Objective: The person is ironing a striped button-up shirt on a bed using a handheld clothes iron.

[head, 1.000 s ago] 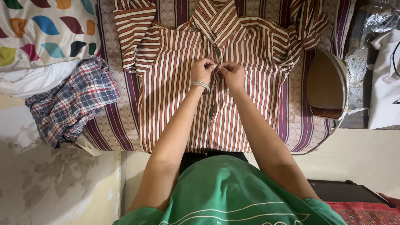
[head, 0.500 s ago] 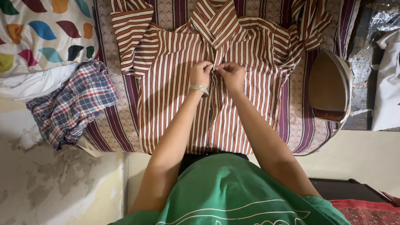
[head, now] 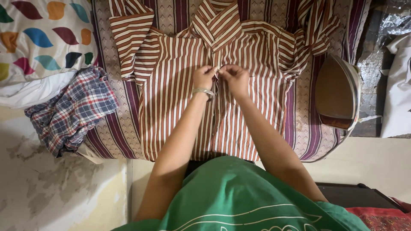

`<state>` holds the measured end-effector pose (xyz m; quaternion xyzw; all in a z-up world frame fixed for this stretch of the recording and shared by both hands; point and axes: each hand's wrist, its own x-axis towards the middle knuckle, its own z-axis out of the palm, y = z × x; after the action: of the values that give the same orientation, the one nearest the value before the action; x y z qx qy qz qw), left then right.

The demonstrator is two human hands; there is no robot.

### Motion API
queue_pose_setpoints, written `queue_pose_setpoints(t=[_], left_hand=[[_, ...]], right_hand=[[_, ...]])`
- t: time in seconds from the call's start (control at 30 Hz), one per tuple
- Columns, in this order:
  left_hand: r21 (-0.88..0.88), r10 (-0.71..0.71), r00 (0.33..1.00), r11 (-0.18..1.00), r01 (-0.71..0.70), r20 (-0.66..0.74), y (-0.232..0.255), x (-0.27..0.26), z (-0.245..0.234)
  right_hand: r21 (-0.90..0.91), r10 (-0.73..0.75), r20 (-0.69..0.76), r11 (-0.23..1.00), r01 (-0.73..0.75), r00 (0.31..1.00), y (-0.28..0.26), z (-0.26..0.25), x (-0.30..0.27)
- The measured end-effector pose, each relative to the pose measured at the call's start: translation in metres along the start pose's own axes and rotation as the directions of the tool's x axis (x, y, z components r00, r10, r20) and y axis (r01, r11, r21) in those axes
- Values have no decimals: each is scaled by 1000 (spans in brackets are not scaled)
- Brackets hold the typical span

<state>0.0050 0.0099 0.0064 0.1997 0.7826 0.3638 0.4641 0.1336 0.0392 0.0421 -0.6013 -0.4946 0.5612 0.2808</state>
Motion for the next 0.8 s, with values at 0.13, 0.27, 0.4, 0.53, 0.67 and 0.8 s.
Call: queue_pose_setpoints(t=[0.13,0.27,0.4,0.53,0.67,0.8], left_hand=[[-133,-51,992,989,67,117,3,5,-11],[103,156,988,983,-155,6,0,-17,-33],[220,409,912,893,-392,-36,-38,-61,-77],[283,390,920,880,-382,31,-93,-113,-84],[391,448,889,805,-446,91,-120,-149,-61],[532,452,885,724,-439,115,-116,-156,-43]], right_hand=[[31,301,126,951,-307,945,-32,-8,9],[-222,108,-9,969,-107,994,-36,-22,-14],[-258,58,-94,963,-80,994,-2,-51,-72],[-212,73,-105,973,-94,992,36,-51,-134],[-245,-45,-68,969,27,997,40,-30,-170],[-309,-305,-73,912,269,950,38,-12,-174]])
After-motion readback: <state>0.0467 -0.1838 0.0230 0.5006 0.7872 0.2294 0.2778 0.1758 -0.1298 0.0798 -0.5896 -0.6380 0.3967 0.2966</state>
